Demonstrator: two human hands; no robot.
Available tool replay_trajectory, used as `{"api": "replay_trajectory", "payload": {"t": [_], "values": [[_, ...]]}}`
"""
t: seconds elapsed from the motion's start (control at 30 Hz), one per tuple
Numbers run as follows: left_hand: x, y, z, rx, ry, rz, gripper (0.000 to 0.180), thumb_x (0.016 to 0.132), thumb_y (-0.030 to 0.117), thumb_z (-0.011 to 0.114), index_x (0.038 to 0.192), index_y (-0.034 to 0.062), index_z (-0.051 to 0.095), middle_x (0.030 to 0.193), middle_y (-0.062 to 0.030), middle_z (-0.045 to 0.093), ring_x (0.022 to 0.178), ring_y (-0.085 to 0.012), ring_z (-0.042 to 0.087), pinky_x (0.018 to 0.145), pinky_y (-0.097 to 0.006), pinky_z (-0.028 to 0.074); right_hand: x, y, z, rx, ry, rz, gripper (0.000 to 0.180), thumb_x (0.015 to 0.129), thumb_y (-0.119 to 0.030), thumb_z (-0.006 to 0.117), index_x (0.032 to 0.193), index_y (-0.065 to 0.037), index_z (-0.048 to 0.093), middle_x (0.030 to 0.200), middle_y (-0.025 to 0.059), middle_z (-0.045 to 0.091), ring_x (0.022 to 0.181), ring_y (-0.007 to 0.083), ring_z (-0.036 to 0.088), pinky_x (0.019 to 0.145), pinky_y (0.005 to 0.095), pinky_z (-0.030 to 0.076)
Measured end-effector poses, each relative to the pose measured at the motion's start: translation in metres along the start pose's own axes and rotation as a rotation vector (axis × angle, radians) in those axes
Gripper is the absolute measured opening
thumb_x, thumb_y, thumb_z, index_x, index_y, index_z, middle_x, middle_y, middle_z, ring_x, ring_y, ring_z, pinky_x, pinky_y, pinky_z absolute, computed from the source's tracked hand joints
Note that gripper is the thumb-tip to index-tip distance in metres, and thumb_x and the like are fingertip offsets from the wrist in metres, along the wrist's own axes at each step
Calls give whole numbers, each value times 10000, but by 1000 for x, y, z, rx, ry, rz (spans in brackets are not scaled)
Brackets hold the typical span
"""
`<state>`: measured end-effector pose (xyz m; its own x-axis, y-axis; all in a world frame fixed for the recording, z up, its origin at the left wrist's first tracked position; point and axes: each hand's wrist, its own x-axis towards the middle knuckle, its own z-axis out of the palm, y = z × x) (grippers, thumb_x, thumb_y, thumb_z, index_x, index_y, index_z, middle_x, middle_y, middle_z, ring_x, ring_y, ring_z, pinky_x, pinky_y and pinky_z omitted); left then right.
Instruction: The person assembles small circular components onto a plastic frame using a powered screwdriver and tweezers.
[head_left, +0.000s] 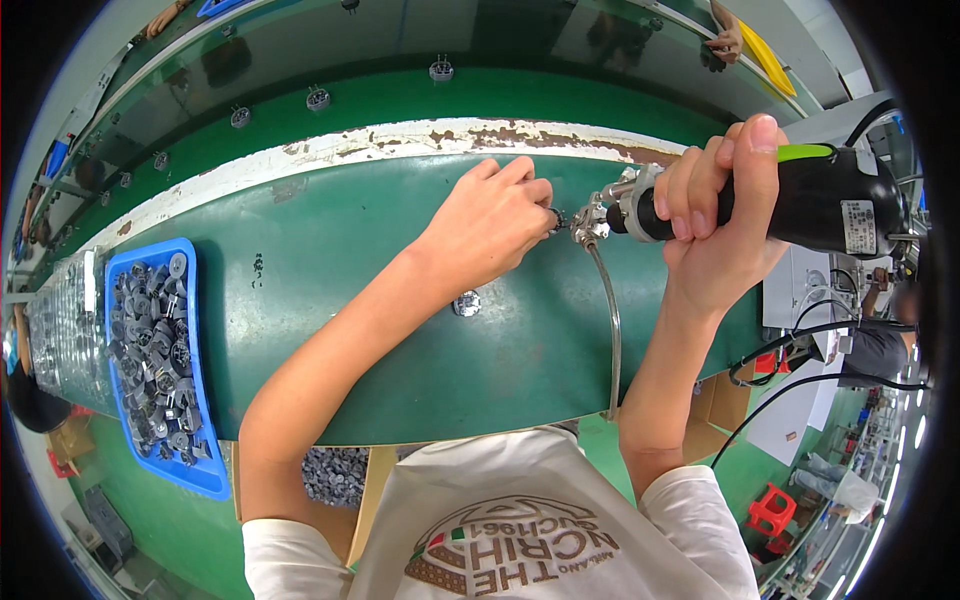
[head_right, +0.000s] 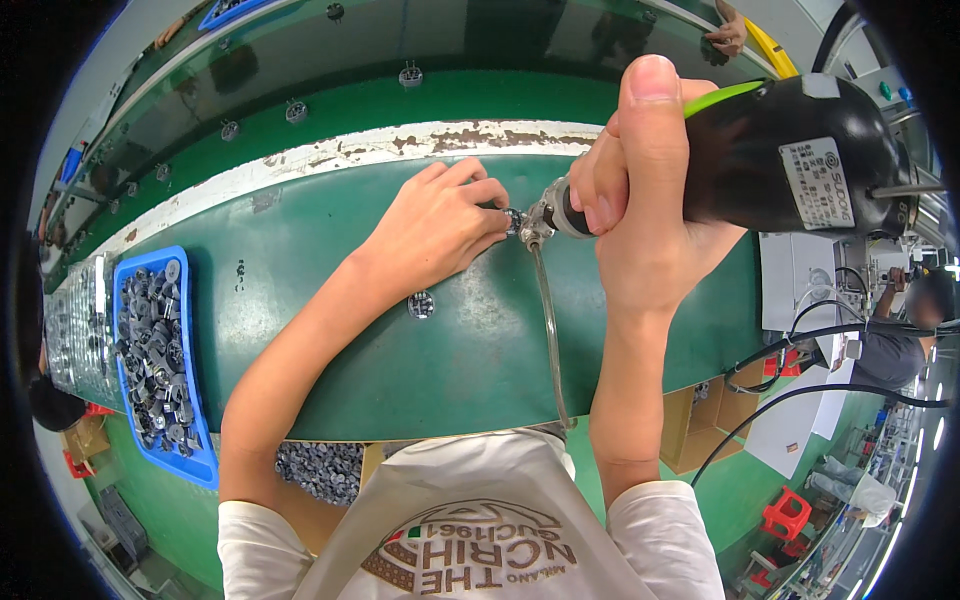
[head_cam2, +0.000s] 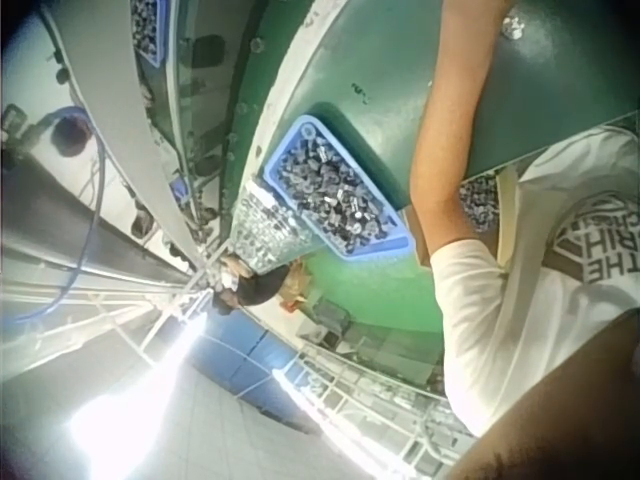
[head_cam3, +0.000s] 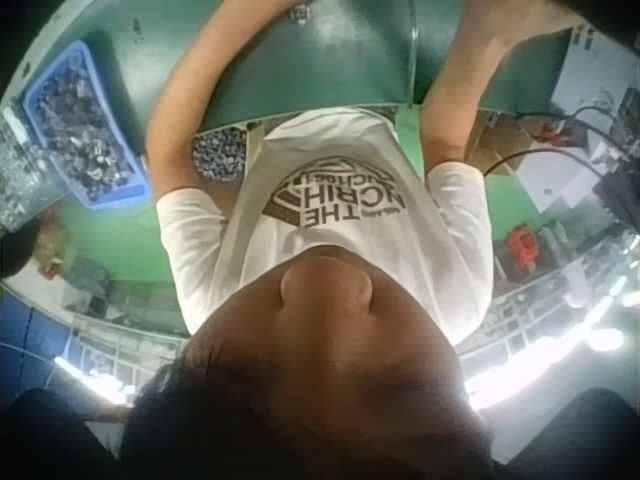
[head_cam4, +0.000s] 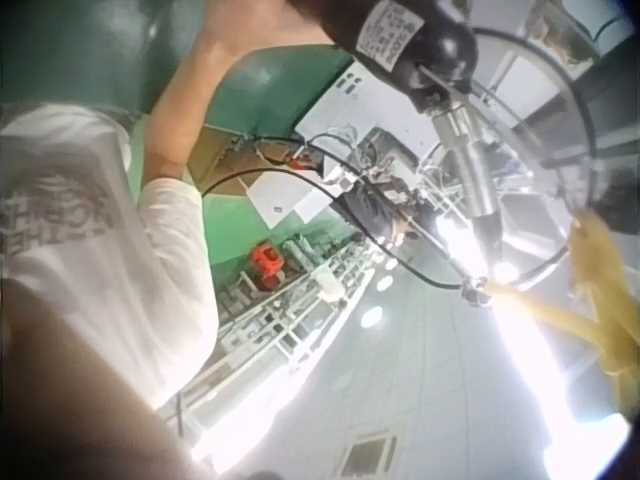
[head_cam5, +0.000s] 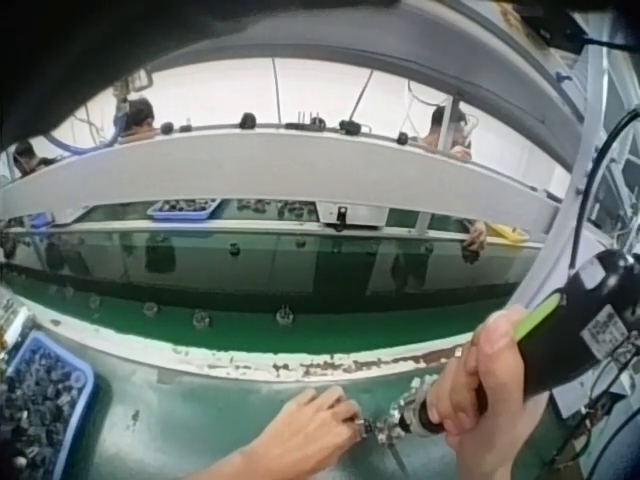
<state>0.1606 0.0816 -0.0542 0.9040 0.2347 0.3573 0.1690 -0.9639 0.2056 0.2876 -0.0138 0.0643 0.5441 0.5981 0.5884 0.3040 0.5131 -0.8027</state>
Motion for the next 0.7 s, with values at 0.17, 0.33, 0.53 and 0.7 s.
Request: {"api": "replay_trajectory", "payload": {"t": [0.17,0.33,0.53,0.7], "values": [[0,0,1,-41,28,-6,78,813,191,772,864,132,781,970,44,670,981,-165,579,800,-338,465,1,6,2,152,9,-35,314,1008,-158,635,738,-23,546,458,-7,414,346,71,347,369,244,308],[-1,0,3,-63,51,-11,76,808,183,778,862,130,782,955,38,675,976,-167,586,798,-339,475,-2,12,3,163,32,-73,311,1010,-186,649,778,-10,541,464,-10,412,350,65,346,367,243,302],[-1,1,2,-83,60,-13,81,806,181,777,859,121,781,951,33,675,961,-176,592,801,-347,482,0,11,2,50,-62,-60,330,1070,-285,527,845,-46,489,504,-21,346,389,69,309,411,256,319],[-3,3,1,-199,96,-66,119,802,170,788,887,89,772,967,4,696,937,-214,612,814,-367,510,1,7,13,21,-12,-50,373,1050,-220,555,727,-73,439,485,-12,352,380,80,330,403,270,322]]}}
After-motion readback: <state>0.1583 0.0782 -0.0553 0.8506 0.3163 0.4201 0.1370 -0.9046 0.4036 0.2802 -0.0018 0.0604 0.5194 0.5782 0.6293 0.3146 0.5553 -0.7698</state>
